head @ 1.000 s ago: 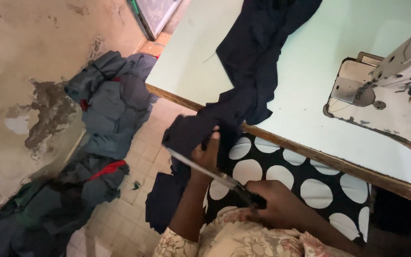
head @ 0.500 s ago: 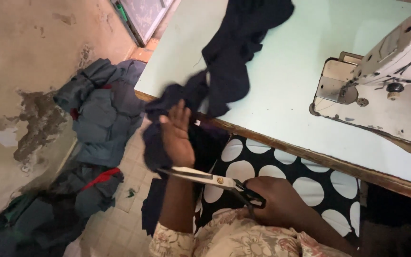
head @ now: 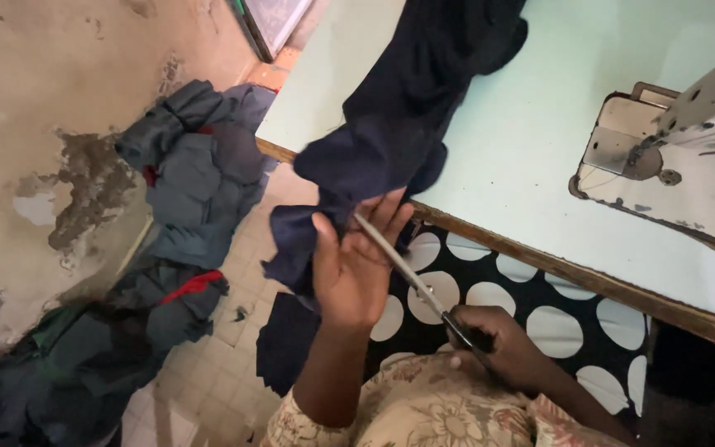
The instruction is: Cutting and trimming dark blue fabric pieces using large fabric scissors on a work table next to a sewing machine.
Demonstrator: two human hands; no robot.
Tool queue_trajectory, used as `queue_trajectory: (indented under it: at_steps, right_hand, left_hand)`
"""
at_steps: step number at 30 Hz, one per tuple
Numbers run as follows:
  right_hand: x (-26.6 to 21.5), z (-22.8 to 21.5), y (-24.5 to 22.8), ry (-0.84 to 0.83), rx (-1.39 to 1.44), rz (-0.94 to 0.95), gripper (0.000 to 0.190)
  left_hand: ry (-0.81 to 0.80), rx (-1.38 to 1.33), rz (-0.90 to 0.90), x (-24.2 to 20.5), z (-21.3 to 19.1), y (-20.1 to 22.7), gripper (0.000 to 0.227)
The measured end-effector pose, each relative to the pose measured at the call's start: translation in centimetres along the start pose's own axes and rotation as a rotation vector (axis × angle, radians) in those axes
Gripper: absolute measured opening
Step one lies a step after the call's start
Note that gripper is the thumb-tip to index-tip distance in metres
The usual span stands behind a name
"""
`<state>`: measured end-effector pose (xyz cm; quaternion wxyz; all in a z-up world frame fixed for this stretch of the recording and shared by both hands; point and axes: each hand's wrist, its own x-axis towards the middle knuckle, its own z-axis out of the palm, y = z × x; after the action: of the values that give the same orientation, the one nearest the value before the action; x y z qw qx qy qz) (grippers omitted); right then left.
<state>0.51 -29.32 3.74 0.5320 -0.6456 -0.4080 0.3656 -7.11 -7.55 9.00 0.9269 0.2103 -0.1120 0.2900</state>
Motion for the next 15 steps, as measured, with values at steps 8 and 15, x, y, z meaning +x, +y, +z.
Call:
queue_trajectory:
  at_steps: [8,15]
  right_hand:
    - [-2.1,-0.7,1.1,0.124,-0.05,0.05,0.035]
    - [-2.6,-1.1,0.6,0.185,-0.155,0.009,0.038]
  left_hand:
    - [0.021,0.09,-0.161,0.5,-1.1,-3.4,0.074]
    - [0.025,0.161,-0.189,0.6,-0.5,-4.2,0.077]
